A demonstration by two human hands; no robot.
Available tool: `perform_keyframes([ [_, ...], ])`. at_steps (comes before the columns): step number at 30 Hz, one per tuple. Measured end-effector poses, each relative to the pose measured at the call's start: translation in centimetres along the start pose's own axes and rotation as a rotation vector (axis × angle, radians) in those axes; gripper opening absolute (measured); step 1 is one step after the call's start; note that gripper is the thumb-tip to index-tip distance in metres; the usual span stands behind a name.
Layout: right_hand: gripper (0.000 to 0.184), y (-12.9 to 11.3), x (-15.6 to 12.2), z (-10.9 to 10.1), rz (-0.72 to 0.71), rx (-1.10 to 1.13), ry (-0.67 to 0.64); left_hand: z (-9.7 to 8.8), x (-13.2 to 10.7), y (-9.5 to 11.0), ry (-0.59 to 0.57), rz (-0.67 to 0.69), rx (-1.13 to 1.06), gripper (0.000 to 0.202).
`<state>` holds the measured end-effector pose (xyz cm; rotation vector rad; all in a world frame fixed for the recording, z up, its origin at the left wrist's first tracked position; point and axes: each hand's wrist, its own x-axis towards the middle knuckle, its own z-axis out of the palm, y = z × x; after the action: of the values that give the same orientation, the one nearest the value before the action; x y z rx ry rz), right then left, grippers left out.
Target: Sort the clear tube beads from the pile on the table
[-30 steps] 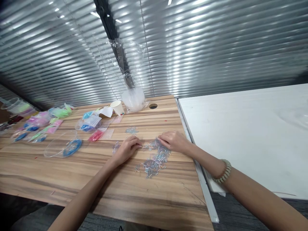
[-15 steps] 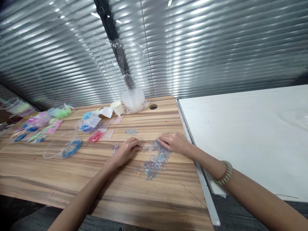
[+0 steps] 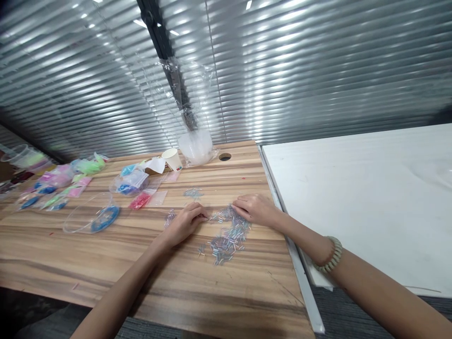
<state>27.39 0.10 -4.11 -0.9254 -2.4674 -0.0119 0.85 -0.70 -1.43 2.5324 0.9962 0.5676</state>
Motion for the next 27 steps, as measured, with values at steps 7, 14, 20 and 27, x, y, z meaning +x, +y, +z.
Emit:
perform_keyframes([
  [7,0.035,-0.06,0.07,-0.14,-0.008,-0.005,0.016,-0.18,-0.17,0.23,-0.002,-0.003,-0.012,0.012],
  [14,0.039,-0.12,0.11,-0.15,-0.012,-0.013,0.021,-0.17,-0.21,0.21,0.005,-0.001,-0.012,0.012],
  [20,0.038,-0.06,0.06,-0.05,-0.012,-0.018,0.017,-0.25,-0.23,0.33,-0.005,-0.007,-0.02,0.011],
  [27,0.036,0.0,0.02,0.02,-0.007,0.01,0.011,-0.27,-0.27,0.38,-0.012,-0.007,-0.022,0.011],
])
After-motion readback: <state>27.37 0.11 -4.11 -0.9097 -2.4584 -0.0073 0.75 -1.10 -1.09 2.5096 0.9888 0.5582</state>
